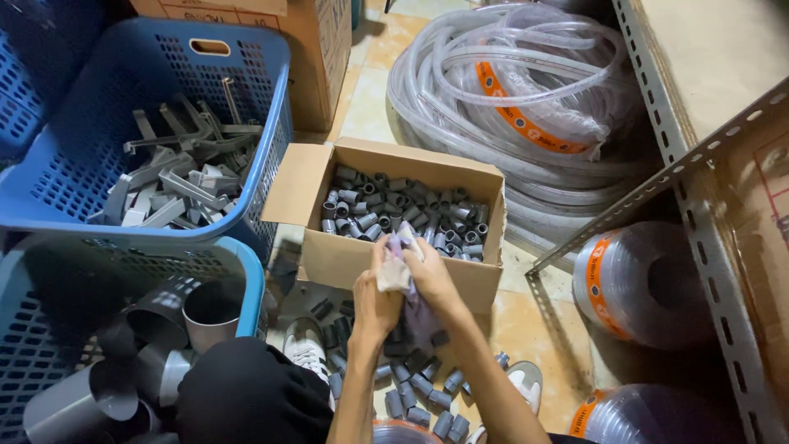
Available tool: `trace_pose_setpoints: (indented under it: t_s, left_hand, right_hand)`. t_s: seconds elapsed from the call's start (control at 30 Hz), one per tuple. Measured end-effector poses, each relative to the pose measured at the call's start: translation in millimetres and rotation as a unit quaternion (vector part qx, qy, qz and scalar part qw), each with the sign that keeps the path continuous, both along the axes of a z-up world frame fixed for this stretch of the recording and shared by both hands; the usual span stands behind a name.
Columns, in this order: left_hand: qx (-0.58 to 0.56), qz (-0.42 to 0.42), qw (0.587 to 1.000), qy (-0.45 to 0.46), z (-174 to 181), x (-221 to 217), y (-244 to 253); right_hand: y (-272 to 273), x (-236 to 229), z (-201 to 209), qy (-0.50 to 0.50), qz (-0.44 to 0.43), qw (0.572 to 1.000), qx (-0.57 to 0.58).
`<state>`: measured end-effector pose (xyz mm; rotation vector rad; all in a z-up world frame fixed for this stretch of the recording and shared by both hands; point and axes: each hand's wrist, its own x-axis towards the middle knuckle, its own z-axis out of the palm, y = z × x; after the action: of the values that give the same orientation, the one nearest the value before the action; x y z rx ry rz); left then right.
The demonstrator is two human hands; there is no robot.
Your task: Wiping grey plastic pipe fittings with a pink cloth one by one.
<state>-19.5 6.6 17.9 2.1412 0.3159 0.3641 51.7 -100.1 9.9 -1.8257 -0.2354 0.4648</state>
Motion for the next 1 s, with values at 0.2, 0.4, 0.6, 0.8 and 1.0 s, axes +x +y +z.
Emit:
trace_pose_setpoints:
  t_s: [0.2, 0.4, 0.6, 0.8, 1.0]
  left_hand:
    - [-0.346, -0.023, 0.938, -0.011, -75, 16, 12]
    - [-0.021, 0.026, 0.999, 0.028, -19, 13, 4]
    - [0.156, 0.030, 0.986, -0.046, -21, 6, 1]
    - [0.060, 0.047, 0.991, -0.112, -11, 7, -2]
    - [-0.393, 0.005, 0.920, -0.001, -28, 0, 17]
  right_hand:
    - [6, -18, 28, -0.155, -0.037, 0.987, -0.028]
    - [-1, -3, -9, -0.251, 0.046, 0.967, 0.000]
    - [8, -14, 30, 0.141, -0.133, 0.979, 0.071]
    - [7, -18, 37, 0.017, -0.119, 0.989, 0.091]
    - [4, -13, -6, -0.389, -0.077, 0.917, -0.047]
